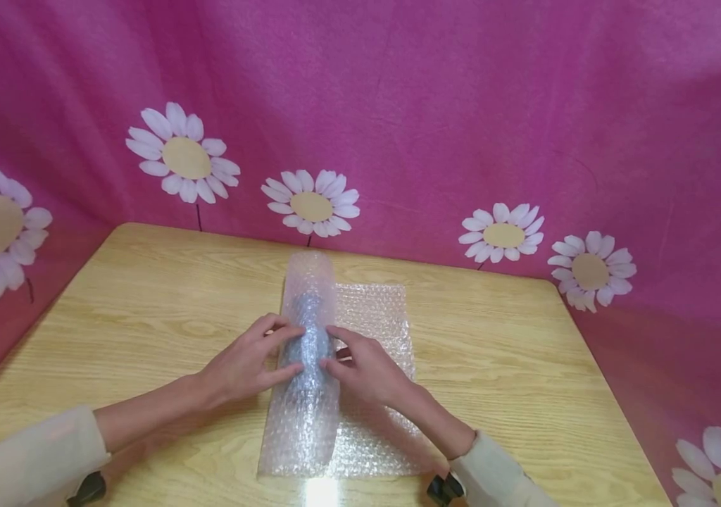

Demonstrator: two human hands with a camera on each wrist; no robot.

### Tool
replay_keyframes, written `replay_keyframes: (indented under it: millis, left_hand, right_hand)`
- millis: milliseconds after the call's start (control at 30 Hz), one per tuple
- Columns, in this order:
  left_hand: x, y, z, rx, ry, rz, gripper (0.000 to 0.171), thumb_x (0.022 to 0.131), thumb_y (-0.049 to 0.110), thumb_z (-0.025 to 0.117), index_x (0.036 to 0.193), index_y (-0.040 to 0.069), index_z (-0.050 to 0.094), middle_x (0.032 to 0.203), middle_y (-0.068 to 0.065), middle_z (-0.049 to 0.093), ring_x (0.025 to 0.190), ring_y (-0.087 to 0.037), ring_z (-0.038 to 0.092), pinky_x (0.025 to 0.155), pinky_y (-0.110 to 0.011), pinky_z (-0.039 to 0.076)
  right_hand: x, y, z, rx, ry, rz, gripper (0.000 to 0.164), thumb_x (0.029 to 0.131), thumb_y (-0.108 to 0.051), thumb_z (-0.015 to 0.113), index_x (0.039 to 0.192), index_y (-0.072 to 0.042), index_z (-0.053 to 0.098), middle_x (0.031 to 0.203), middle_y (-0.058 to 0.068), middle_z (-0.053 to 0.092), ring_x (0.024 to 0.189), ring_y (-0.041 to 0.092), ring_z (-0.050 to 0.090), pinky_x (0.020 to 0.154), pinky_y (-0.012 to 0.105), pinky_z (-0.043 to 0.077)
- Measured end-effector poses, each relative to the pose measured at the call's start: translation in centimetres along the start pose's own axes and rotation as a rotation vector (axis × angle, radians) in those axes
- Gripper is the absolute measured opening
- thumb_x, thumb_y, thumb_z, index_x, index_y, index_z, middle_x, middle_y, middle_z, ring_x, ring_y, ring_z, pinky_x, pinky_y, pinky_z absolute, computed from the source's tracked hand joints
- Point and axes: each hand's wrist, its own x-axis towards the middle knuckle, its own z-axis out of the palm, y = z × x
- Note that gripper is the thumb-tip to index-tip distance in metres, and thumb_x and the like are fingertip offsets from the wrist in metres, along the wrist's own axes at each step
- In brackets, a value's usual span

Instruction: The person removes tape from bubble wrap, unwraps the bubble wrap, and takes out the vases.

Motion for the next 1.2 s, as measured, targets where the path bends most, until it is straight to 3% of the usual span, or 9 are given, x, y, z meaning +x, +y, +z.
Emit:
replay_keyframes:
  millis: [367,733,1200]
  left_hand:
    - [-0.6,-0.3,-0.4,-0.029,-0.009,-0.054,0.06,0.085,0.029,0.08,0.137,0.006,0.06,0.123,-0.005,0.053,0.101,-0.017,0.057,0.079,-0.031,0.055]
    - [-1.7,-1.0,-0.5,-0.036,0.032,-0.045,0.059,0.085,0.022,0.08,0.137,0.006,0.059,0.123,-0.005,0.053,0.104,-0.017,0.056,0.08,-0.033,0.054]
    - [-2.7,-1.3,-0.8,-0.096,0.011,-0.105,0.059,0.086,0.023,0.078,0.138,0.006,0.056,0.124,-0.007,0.053,0.107,-0.024,0.061,0.086,-0.039,0.056]
  right_hand:
    - [0.8,-0.9,0.0,-0.065,-0.016,-0.032,0.057,0.098,-0.02,0.067,0.146,0.0,0.046,0.138,0.018,0.056,0.101,0.025,0.068,0.076,0.02,0.055]
    - [1.3,-1.9,0.5,-0.202,-0.001,-0.073,0.059,0.096,-0.023,0.07,0.145,0.0,0.047,0.134,0.015,0.059,0.1,0.024,0.067,0.077,0.021,0.055]
    - [1.4,-2.6,0.5,-0.215,-0.009,-0.099,0.056,0.097,-0.022,0.067,0.147,-0.004,0.047,0.141,0.012,0.055,0.105,0.026,0.066,0.076,0.02,0.055]
